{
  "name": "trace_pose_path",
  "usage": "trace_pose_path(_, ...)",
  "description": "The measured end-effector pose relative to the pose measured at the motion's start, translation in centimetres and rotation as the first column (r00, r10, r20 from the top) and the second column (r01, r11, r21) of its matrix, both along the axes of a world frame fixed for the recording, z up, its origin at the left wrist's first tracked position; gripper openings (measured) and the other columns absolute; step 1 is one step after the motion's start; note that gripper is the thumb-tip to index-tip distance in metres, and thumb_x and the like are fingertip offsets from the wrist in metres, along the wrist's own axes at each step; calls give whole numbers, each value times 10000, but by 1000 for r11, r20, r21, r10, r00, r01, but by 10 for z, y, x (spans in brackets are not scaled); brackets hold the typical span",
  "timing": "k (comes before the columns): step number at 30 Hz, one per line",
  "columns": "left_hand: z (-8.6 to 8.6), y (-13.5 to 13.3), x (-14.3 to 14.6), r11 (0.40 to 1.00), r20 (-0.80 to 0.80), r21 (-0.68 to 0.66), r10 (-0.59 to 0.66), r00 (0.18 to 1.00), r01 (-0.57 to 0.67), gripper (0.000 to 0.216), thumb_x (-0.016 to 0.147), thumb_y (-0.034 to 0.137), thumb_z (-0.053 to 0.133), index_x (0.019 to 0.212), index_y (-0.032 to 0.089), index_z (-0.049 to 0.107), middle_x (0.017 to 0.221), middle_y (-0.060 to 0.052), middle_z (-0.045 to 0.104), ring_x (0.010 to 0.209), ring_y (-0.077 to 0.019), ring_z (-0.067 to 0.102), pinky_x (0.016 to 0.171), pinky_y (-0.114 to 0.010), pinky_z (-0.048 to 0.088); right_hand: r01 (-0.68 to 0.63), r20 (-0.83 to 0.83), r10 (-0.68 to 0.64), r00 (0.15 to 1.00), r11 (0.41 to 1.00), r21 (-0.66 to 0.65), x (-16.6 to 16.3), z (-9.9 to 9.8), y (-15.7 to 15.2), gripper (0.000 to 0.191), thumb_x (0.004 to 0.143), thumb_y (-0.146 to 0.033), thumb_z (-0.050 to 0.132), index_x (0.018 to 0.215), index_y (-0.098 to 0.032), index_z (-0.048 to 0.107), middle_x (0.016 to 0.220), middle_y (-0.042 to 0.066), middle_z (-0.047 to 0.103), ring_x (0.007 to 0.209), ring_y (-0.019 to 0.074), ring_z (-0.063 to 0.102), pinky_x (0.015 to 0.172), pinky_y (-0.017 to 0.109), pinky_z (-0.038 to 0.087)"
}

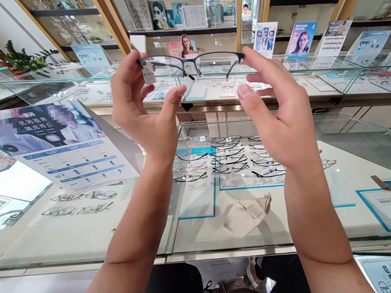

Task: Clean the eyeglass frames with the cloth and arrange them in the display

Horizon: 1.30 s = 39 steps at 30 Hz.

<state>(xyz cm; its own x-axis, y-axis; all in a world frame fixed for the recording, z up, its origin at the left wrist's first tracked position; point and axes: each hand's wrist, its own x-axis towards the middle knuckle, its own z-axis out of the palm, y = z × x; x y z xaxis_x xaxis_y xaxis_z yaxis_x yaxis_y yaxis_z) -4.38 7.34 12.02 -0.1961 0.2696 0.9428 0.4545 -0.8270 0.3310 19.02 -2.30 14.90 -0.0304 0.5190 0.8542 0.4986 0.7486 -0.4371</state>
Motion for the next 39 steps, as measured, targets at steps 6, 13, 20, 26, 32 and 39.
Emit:
trace_pose_path(6, -5, 12, 3, 1000, 28, 5, -13, 1000, 13, 768, 906, 800, 722, 1524, 377, 551, 1491, -87, 668, 1361, -303, 691, 1057, -450, 636, 15, -16, -14, 1000, 999, 48, -1, 3, -2, 443, 1049, -551, 702, 1477, -436, 705, 1485, 1, 720, 1372, 331, 705, 1166, 614, 598)
trace_pose_path(13, 2, -12, 0, 995, -40, 69, 82, 996, -79, 854, 843, 774, 807, 1529, 338, 544, 1543, -105, 633, 1495, -367, 581, 1177, -517, 561, 28, -219, -3, 976, 993, 112, -12, 4, -5, 316, 1031, -390, 717, 1328, -321, 798, 1338, 33, 796, 1201, 291, 768, 1006, 548, 653)
trace_pose_path(20, -21, -36, -2, 992, -82, -42, 111, 990, -115, 720, 941, 678, 767, 1543, 354, 545, 1452, -96, 694, 1351, -305, 685, 1054, -470, 644, 23, -351, -1, 936, 998, 59, -8, -9, -4, 227, 1050, -412, 657, 1187, -279, 779, 1197, 56, 796, 1137, 258, 766, 975, 473, 628)
trace_pose_path(26, -91, -39, -9, 980, -88, -187, 52, 995, -68, 661, 921, 652, 809, 1407, 228, 664, 1335, -141, 760, 1203, -277, 742, 962, -431, 667, 52, -373, -137, 918, 972, -228, -6, -89, 14, 323, 1026, -557, 668, 1117, -261, 757, 1148, 88, 809, 1098, 252, 751, 1019, 462, 599)
trace_pose_path(32, -126, -47, -4, 991, -72, -109, 66, 995, -74, 639, 915, 567, 851, 1400, 194, 667, 1315, -168, 774, 1155, -275, 751, 908, -409, 652, -15, -425, -146, 893, 936, -353, -18, -137, 12, 420, 1015, -602, 670, 1186, -234, 779, 1255, 129, 815, 1163, 287, 750, 1027, 467, 576)
trace_pose_path(39, -134, -45, -7, 989, -125, -121, 72, 990, -87, 648, 916, 589, 842, 1395, 194, 657, 1294, -174, 777, 1133, -279, 759, 897, -408, 647, -67, -440, -112, 891, 926, -371, -16, -140, 11, 448, 1011, -637, 657, 1185, -249, 798, 1238, 111, 815, 1121, 274, 740, 1014, 451, 556)
